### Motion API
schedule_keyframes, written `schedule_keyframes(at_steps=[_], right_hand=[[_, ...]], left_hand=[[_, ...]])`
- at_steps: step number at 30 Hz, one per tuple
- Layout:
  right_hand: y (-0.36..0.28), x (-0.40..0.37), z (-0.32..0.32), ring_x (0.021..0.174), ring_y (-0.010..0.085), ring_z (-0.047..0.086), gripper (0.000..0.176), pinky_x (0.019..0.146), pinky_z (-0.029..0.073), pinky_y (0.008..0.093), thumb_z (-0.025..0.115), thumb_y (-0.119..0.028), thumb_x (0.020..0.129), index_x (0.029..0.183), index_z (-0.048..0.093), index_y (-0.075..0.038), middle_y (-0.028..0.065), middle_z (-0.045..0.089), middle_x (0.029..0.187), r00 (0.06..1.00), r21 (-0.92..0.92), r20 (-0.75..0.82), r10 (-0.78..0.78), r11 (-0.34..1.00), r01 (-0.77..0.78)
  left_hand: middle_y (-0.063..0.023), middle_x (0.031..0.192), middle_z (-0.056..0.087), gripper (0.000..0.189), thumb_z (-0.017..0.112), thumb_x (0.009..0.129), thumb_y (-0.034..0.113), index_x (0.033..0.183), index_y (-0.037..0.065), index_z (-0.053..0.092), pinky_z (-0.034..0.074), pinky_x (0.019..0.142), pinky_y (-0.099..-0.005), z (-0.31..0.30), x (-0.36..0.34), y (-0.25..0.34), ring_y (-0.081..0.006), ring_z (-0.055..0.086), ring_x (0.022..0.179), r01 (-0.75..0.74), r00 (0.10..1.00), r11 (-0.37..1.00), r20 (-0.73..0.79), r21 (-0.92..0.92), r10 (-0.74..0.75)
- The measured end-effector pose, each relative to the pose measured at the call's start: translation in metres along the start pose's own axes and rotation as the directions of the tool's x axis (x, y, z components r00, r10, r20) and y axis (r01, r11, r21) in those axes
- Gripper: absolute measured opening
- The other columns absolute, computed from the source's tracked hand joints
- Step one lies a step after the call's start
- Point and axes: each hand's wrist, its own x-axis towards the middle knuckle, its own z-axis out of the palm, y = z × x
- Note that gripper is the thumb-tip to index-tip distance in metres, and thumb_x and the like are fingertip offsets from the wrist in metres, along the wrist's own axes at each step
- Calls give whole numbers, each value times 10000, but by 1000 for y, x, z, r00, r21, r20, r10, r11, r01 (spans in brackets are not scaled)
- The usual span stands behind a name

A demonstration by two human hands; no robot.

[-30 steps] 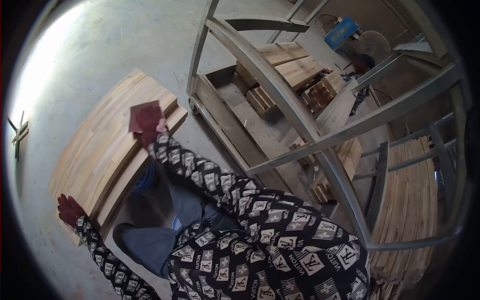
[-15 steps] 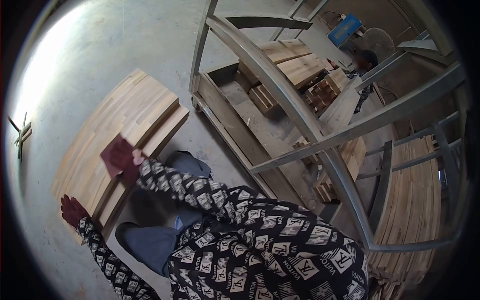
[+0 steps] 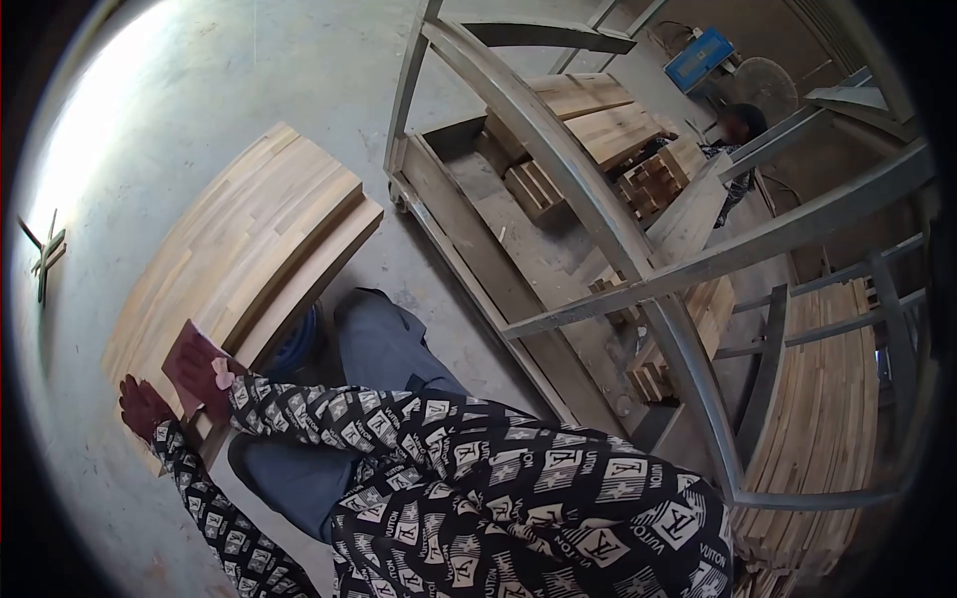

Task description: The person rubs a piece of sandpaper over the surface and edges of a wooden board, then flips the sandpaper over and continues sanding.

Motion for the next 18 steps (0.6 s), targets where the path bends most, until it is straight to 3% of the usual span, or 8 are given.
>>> schedule_keyframes(at_steps=[2, 4, 7, 9, 10, 14, 16, 18], right_hand=[[-32, 10, -13, 1078, 269, 507, 288, 926, 408, 399, 497, -226, 887, 1119, 618, -105, 107, 530, 1243, 938, -304, 339, -70, 936, 179], [-105, 25, -31, 1144, 293, 491, 337, 981, 388, 417, 543, -221, 839, 1140, 617, -87, 129, 542, 1258, 874, -798, 484, 24, 421, 431], [-235, 60, -49, 1243, 329, 468, 431, 1064, 357, 444, 612, -214, 768, 1171, 615, -60, 162, 560, 1281, 861, -838, 507, 44, -208, 504], [-318, 87, -37, 1222, 373, 494, 458, 1071, 354, 447, 663, -143, 701, 1141, 630, -21, 193, 591, 1221, 914, -843, 404, 26, -378, 383], [-310, 107, -110, 1128, 381, 530, 391, 984, 397, 459, 681, -142, 692, 1062, 643, -23, 188, 618, 1128, 824, -724, 559, -98, -542, 427], [-368, 110, -37, 884, 370, 551, 265, 822, 444, 424, 688, -221, 735, 896, 637, -17, 168, 606, 893, 854, -701, 488, -182, -664, 259], [-320, 97, -54, 897, 374, 553, 283, 829, 441, 433, 686, -230, 737, 916, 638, -16, 170, 608, 914, 863, -747, 456, -218, -621, 238], [-235, 70, -52, 909, 378, 554, 301, 835, 438, 442, 685, -239, 739, 936, 639, -16, 172, 611, 935, 885, -850, 425, -189, -421, 318]], left_hand=[[-201, 1319, 547, 403, 473, 952, 284, 1248, 27, 566, 414, 953, -486, -2, -1, -1, -381, 534, 1158, -19, 1000, 1000, -24, -23, 19], [-204, 1304, 557, 388, 481, 943, 261, 1234, 20, 574, 410, 957, -486, -5, 0, 2, -381, 536, 1155, 9, 1000, 998, -3, -68, -9], [-206, 1288, 567, 379, 494, 934, 247, 1221, 16, 581, 404, 963, -487, -8, 0, 5, -377, 542, 1149, 24, 1000, 997, 1, -78, -24], [-202, 1287, 570, 377, 500, 932, 243, 1220, 16, 584, 404, 962, -487, -8, -1, 6, -373, 543, 1148, 13, 1000, 997, -18, -72, -14], [-202, 1287, 570, 377, 500, 932, 243, 1220, 16, 584, 404, 962, -487, -10, -1, 8, -373, 543, 1148, 16, 1000, 997, -13, -73, -17], [-200, 1286, 572, 373, 505, 935, 247, 1218, 18, 586, 403, 966, -484, -17, 1, 13, -370, 542, 1154, 36, 999, 998, -6, -56, -36], [-200, 1286, 572, 372, 506, 936, 248, 1217, 18, 587, 401, 969, -484, -18, 0, 14, -369, 541, 1157, 47, 999, 998, 5, -40, -47], [-200, 1289, 571, 374, 501, 941, 251, 1216, 13, 588, 397, 976, -484, -18, 0, 13, -366, 538, 1164, 42, 999, 998, -6, -45, -42]])
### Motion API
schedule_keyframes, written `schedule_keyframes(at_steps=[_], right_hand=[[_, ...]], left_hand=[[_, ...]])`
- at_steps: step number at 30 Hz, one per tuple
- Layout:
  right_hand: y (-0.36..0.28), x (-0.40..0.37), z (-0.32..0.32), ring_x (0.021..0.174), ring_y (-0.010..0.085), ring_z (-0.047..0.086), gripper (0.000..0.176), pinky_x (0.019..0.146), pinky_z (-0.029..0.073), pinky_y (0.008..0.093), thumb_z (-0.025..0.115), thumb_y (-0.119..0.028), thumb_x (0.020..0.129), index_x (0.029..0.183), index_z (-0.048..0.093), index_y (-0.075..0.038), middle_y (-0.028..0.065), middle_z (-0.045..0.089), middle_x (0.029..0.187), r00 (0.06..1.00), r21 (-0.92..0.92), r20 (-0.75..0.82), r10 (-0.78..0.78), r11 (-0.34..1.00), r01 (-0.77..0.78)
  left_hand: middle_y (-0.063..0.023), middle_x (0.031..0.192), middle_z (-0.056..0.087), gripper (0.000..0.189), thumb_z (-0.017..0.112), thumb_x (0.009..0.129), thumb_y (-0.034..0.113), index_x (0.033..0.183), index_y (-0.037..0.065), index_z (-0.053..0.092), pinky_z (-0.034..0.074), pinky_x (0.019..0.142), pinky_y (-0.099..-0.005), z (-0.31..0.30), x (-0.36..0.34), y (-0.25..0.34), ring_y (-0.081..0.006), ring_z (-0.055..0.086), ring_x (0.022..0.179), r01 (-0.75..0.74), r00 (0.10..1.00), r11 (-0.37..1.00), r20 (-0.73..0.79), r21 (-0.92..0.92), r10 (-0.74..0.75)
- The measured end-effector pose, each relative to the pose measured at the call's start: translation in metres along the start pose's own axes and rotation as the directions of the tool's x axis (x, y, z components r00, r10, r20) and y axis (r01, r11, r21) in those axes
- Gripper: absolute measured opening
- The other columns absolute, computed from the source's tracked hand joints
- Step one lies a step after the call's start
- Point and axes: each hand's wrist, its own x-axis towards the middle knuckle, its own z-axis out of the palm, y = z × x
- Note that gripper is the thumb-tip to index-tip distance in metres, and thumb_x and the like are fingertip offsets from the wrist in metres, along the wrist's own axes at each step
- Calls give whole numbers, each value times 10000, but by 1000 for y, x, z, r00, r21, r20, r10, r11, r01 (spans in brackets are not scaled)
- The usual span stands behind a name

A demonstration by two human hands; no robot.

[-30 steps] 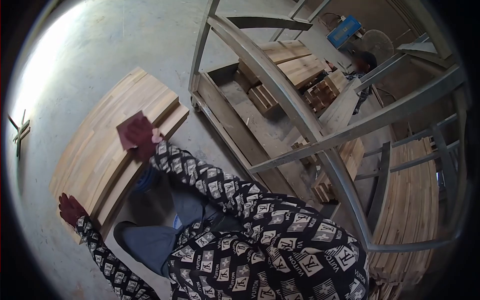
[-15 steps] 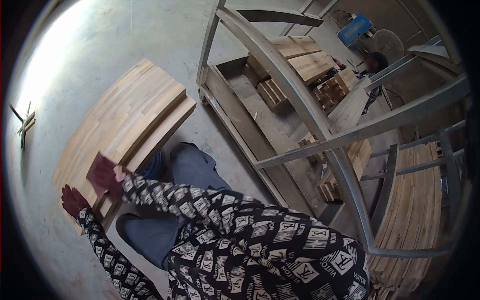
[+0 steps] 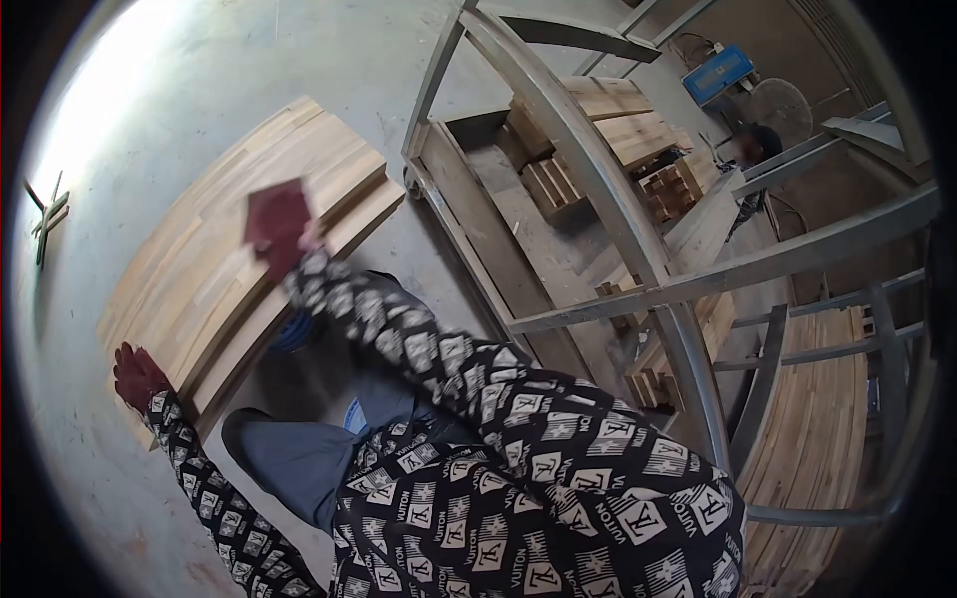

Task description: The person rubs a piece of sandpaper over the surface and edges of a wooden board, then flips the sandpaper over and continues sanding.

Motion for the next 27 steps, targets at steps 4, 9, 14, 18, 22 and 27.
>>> schedule_keyframes(at_steps=[4, 9, 14, 18, 22, 27], right_hand=[[-121, -35, 61, 935, 385, 556, 338, 847, 432, 461, 683, -258, 744, 976, 640, -15, 176, 616, 977, 975, 372, 192, -114, 927, 35], [-111, -21, 61, 966, 395, 559, 386, 862, 425, 483, 680, -281, 750, 1026, 642, -15, 182, 622, 1030, 956, 431, 180, -230, 892, 133], [33, 45, 7, 998, 405, 562, 434, 877, 418, 506, 677, -304, 756, 1077, 644, -14, 187, 628, 1082, 956, -116, 226, -185, 970, 215], [64, 96, -56, 1024, 371, 595, 315, 934, 453, 436, 597, -320, 855, 1037, 680, -76, 186, 656, 1037, 982, -168, 182, -41, 983, 73], [2, 88, 10, 1117, 383, 546, 387, 976, 405, 475, 596, -277, 829, 1144, 639, -57, 173, 626, 1165, 961, -299, 277, -12, 949, 98], [-157, 67, 71, 1093, 386, 555, 384, 942, 406, 508, 640, -239, 768, 1095, 662, -39, 175, 634, 1144, 894, 65, 295, -337, 941, 333]], left_hand=[[-202, 1291, 571, 378, 500, 939, 248, 1216, 7, 592, 396, 982, -481, -2, -3, 0, -369, 537, 1169, 10, 1000, 1000, -12, -27, -11], [-239, 1103, 640, 354, 578, 841, 190, 1127, -10, 634, 473, 912, -469, 7, 5, -3, -405, 596, 1041, 97, 995, 989, 38, -111, -93], [-172, 1170, 624, 341, 587, 823, 230, 1122, 69, 626, 387, 926, -505, 3, -4, 7, -361, 550, 1063, -20, 988, 998, -154, -59, 10], [-156, 1214, 611, 348, 599, 839, 262, 1127, 69, 633, 390, 955, -469, -17, -2, 18, -326, 551, 1091, 70, 995, 995, -63, -67, -74], [-148, 1216, 612, 330, 587, 848, 253, 1113, 64, 641, 395, 952, -456, -34, -2, 27, -312, 551, 1097, 82, 992, 992, -89, -100, -91], [-152, 1194, 618, 319, 576, 845, 242, 1100, 60, 640, 399, 943, -455, -39, -5, 26, -318, 553, 1078, 64, 990, 993, -116, -101, -76]])
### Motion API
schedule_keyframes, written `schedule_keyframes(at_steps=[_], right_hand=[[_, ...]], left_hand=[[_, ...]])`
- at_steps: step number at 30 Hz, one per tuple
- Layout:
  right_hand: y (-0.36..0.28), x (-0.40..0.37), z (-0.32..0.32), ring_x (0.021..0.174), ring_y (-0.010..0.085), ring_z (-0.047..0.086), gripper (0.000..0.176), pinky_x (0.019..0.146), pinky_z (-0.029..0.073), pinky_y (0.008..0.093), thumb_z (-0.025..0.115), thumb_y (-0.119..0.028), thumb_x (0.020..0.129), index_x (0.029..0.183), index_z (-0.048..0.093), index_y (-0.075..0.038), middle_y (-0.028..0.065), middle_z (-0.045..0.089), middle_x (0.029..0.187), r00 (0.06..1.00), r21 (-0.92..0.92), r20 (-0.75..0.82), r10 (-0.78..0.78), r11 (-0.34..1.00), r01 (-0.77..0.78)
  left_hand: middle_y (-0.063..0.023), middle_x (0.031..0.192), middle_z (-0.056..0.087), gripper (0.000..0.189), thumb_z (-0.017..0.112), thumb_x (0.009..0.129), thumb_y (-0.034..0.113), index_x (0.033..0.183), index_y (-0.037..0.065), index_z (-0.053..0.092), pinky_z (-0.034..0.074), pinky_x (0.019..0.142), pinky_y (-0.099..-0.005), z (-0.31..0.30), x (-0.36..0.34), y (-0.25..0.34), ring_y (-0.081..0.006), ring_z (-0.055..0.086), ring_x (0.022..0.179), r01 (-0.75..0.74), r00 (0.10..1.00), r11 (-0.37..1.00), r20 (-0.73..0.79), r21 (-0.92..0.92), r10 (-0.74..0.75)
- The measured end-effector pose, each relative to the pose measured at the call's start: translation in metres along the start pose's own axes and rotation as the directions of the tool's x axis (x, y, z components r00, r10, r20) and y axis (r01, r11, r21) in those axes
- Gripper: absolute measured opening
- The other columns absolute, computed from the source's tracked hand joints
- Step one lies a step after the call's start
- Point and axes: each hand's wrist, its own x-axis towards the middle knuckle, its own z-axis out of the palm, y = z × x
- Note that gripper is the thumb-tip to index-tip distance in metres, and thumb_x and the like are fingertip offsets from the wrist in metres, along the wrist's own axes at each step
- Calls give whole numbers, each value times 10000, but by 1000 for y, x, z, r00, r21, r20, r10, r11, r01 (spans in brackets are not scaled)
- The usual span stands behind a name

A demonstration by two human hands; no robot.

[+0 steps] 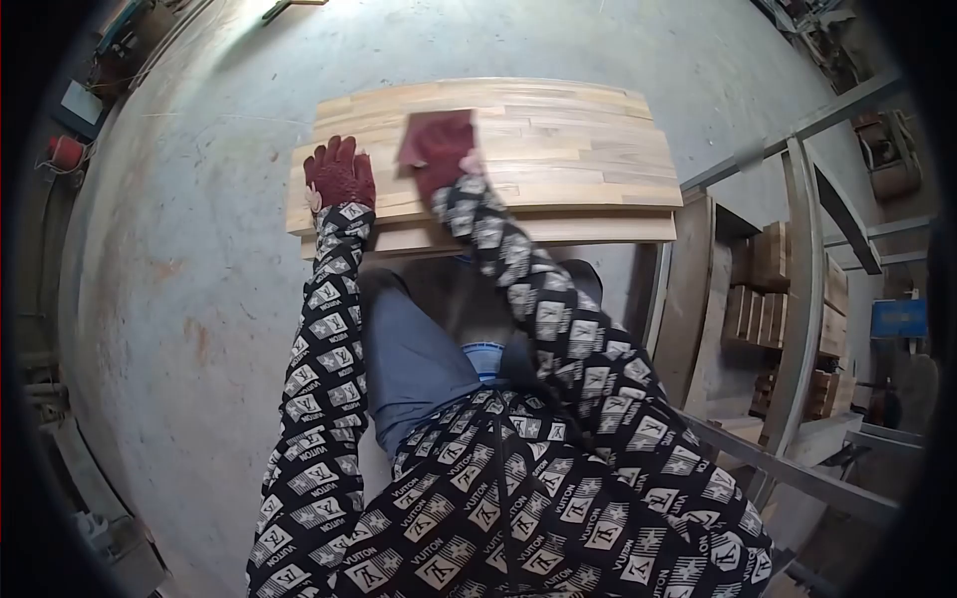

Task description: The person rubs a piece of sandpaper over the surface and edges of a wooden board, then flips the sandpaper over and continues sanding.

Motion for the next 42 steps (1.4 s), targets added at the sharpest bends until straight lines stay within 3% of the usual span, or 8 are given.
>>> schedule_keyframes(at_steps=[5, 11, 14, 17, 26, 33, 37, 42], right_hand=[[5, -4, -7, 1106, 387, 552, 373, 947, 407, 509, 615, -217, 772, 1105, 664, -54, 176, 631, 1162, 993, 210, 35, -113, 972, 103], [247, -55, -57, 1063, 397, 563, 382, 883, 425, 511, 581, -204, 776, 1119, 657, -52, 188, 629, 1150, 998, -115, -32, -48, 992, 44], [302, -77, -107, 1162, 311, 531, 323, 947, 437, 448, 555, -343, 880, 1099, 669, -135, 129, 613, 1197, 924, -124, -41, 380, 916, -382], [276, -67, -105, 1188, 318, 523, 355, 1029, 387, 405, 513, -275, 898, 1203, 637, -144, 141, 600, 1249, 872, -557, 52, 486, 739, -379], [-26, -60, -35, 1146, 327, 518, 438, 1029, 382, 492, 712, -221, 690, 1085, 617, -57, 149, 582, 1144, 994, 164, 38, -98, 982, 91], [111, -114, -84, 1124, 380, 551, 447, 1028, 395, 454, 693, -133, 666, 1104, 659, -52, 175, 631, 1155, 996, 264, -12, 86, 961, -79], [239, -155, -143, 1136, 370, 563, 421, 988, 415, 463, 674, -222, 795, 1183, 636, -65, 191, 618, 1192, 984, -82, -125, 127, 987, -137], [199, -145, -118, 1143, 401, 535, 485, 1021, 364, 505, 664, -395, 827, 1169, 640, -52, 196, 611, 1190, 967, -274, -225, 120, 944, -181]], left_hand=[[-157, 1228, 608, 347, 548, 856, 250, 1137, 62, 623, 384, 976, -466, 11, -1, -5, -326, 545, 1112, -15, 1000, 1000, 11, -3, 15], [-152, 1235, 608, 330, 590, 847, 233, 1127, 66, 639, 391, 978, -461, 9, 0, -3, -334, 544, 1122, 13, 1000, 1000, 0, -16, -13], [-152, 1220, 614, 323, 593, 844, 230, 1120, 67, 639, 398, 964, -457, 7, 0, -3, -332, 549, 1112, 11, 1000, 1000, -14, -2, -11], [-150, 1198, 621, 313, 595, 842, 228, 1106, 66, 641, 404, 950, -454, 1, 0, 1, -328, 556, 1099, 16, 1000, 1000, 2, 3, -16], [-171, 1226, 606, 335, 577, 859, 219, 1153, 64, 621, 409, 968, -460, 5, 0, -4, -335, 551, 1117, 1, 1000, 1000, 29, -9, -1], [-177, 1237, 598, 344, 579, 858, 221, 1163, 67, 614, 408, 969, -460, 8, -1, -7, -337, 550, 1116, -19, 1000, 1000, 13, -3, 20], [-165, 1226, 608, 335, 586, 857, 225, 1154, 75, 626, 410, 971, -456, 16, -1, -10, -333, 557, 1113, -19, 1000, 1000, -5, 1, 19], [-164, 1216, 621, 332, 589, 865, 237, 1152, 78, 640, 407, 985, -454, 9, 0, -4, -338, 562, 1125, 24, 1000, 1000, -5, 12, -24]])
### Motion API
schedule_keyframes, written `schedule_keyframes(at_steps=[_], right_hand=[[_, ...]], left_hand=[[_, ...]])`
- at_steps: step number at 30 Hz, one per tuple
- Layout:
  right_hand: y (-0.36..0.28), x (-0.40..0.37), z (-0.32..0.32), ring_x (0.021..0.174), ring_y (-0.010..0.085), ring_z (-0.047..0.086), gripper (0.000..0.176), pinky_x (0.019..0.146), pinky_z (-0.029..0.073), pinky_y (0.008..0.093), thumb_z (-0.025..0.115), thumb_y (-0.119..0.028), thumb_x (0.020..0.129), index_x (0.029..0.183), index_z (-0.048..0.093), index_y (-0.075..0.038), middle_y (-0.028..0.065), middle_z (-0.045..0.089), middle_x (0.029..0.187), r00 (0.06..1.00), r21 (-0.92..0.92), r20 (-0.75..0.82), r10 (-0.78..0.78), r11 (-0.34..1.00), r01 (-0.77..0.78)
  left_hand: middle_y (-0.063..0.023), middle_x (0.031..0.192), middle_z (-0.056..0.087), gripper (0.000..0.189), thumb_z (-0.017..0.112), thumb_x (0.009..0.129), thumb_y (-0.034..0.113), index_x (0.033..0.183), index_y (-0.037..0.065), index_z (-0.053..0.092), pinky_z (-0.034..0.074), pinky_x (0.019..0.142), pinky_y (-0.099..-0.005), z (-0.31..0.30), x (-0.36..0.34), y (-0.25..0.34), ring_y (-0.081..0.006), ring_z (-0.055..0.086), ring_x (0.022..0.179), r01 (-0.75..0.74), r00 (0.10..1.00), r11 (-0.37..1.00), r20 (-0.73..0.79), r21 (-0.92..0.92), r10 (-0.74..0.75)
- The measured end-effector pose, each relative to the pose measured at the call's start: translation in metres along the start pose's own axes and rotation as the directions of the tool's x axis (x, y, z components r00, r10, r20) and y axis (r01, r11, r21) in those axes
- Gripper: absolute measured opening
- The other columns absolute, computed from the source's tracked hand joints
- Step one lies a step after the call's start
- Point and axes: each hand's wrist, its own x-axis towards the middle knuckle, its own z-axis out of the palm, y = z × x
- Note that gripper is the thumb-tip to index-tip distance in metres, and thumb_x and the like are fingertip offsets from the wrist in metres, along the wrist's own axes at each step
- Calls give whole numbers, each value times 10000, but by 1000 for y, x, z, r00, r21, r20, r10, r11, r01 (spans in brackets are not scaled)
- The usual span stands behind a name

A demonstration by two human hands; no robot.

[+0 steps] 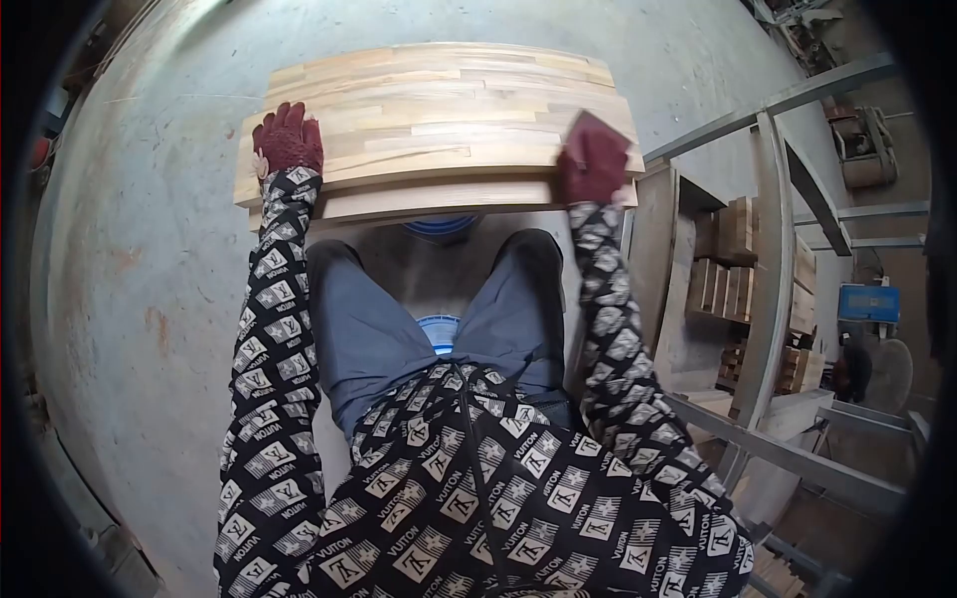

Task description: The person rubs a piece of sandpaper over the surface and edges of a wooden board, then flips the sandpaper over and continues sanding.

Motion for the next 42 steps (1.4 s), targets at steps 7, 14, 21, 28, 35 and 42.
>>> schedule_keyframes(at_steps=[7, 14, 21, 28, 35, 42], right_hand=[[-205, 21, -16, 1229, 356, 466, 592, 1088, 314, 485, 715, -291, 709, 1215, 563, -26, 186, 507, 1313, 921, 426, 315, -228, 901, 77], [-88, -1, 17, 1095, 379, 554, 447, 989, 406, 459, 623, -48, 675, 1121, 643, -45, 168, 628, 1143, 985, 488, 80, -156, 867, 98], [28, 17, -36, 1092, 348, 575, 362, 1001, 399, 446, 616, -153, 786, 1134, 651, -61, 153, 649, 1130, 957, 80, 191, 220, 968, -238], [-177, -5, 18, 1079, 361, 540, 390, 954, 391, 503, 656, -229, 707, 1043, 640, -33, 168, 612, 1105, 997, 386, 67, -44, 922, 15], [-154, -12, 36, 1181, 338, 519, 474, 1057, 375, 473, 681, -263, 651, 1067, 637, -40, 142, 600, 1175, 979, 597, 62, -195, 793, 121], [0, 26, -47, 1110, 384, 543, 409, 927, 419, 496, 682, -220, 704, 1059, 648, -20, 194, 636, 1083, 984, 130, 113, 137, 980, -151]], left_hand=[[-169, 1231, 614, 335, 574, 876, 243, 1162, 81, 638, 397, 1004, -454, -1, 1, -2, -344, 555, 1139, 0, 999, 1000, 42, -2, 0], [-175, 1261, 593, 353, 571, 873, 250, 1176, 78, 624, 389, 1013, -452, 3, -1, -7, -351, 534, 1165, -11, 1000, 1000, 25, -10, 11], [-185, 1260, 593, 355, 571, 861, 240, 1178, 89, 623, 385, 1021, -483, 5, 3, -3, -386, 526, 1174, 30, 992, 997, 117, 72, -38], [-206, 1254, 592, 397, 559, 873, 227, 1195, 0, 608, 406, 997, -467, 35, 3, -30, -387, 546, 1144, -65, 992, 997, 111, 33, 61], [-230, 1278, 569, 390, 524, 907, 217, 1212, -17, 589, 399, 992, -467, 21, 1, -22, -397, 530, 1162, -62, 988, 998, 136, -33, 66], [-218, 1271, 579, 383, 527, 913, 225, 1208, -9, 596, 404, 986, -462, 26, 2, -24, -377, 541, 1155, -51, 993, 999, 106, 9, 50]])
